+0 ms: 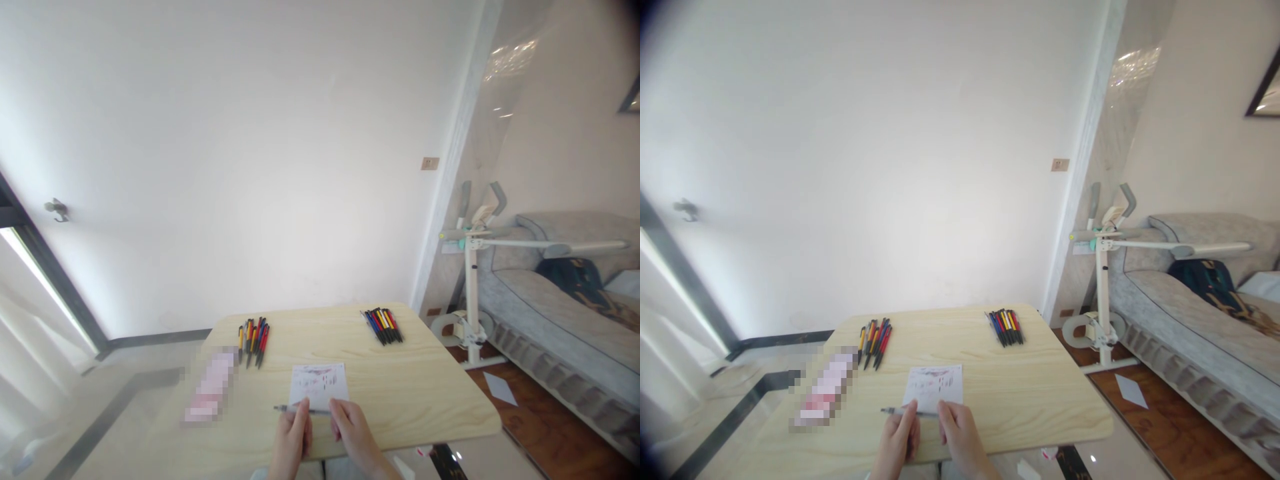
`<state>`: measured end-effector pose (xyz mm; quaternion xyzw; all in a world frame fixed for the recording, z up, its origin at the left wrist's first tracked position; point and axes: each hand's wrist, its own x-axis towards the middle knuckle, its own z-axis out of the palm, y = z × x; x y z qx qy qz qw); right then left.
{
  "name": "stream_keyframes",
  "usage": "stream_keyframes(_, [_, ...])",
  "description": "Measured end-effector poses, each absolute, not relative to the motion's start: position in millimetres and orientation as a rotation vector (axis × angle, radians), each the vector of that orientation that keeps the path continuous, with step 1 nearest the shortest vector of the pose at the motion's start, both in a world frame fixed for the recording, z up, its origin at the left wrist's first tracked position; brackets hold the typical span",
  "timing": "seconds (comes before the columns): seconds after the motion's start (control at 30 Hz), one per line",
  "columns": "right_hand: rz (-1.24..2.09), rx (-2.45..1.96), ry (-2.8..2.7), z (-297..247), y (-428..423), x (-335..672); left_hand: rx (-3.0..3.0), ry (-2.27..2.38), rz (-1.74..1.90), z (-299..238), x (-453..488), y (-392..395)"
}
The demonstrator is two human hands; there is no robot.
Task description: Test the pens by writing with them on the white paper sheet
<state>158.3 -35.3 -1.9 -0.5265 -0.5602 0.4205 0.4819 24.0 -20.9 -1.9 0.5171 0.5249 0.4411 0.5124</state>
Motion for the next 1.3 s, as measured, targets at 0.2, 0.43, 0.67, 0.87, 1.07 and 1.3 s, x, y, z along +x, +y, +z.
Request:
stream_keyframes(0.2, [1.025,-1.279,-1.370,-2.3,-35.9,158.7,1.235,1.242,1.068,-2.4,24.0,-21.2])
stream_keyframes(0.43, [1.020,-1.286,-1.380,-4.0,-36.1,158.5,1.233,1.237,1.067,-4.1,23.5,-20.9])
stream_keyframes(0.67, [1.020,-1.281,-1.388,-3.0,-36.4,158.7,1.185,1.235,1.049,-1.4,23.3,-21.3])
stream_keyframes(0.87, [1.023,-1.283,-1.394,-2.1,-36.1,159.4,1.117,1.213,1.033,0.4,22.2,-21.5])
stream_keyframes(1.07, [1.037,-1.276,-1.396,-4.0,-34.5,159.8,1.106,1.189,1.015,4.8,21.6,-21.2])
stream_keyframes(1.3, [1.030,-1.289,-1.410,-4.6,-35.5,159.2,1.109,1.197,1.020,-0.1,21.7,-20.2])
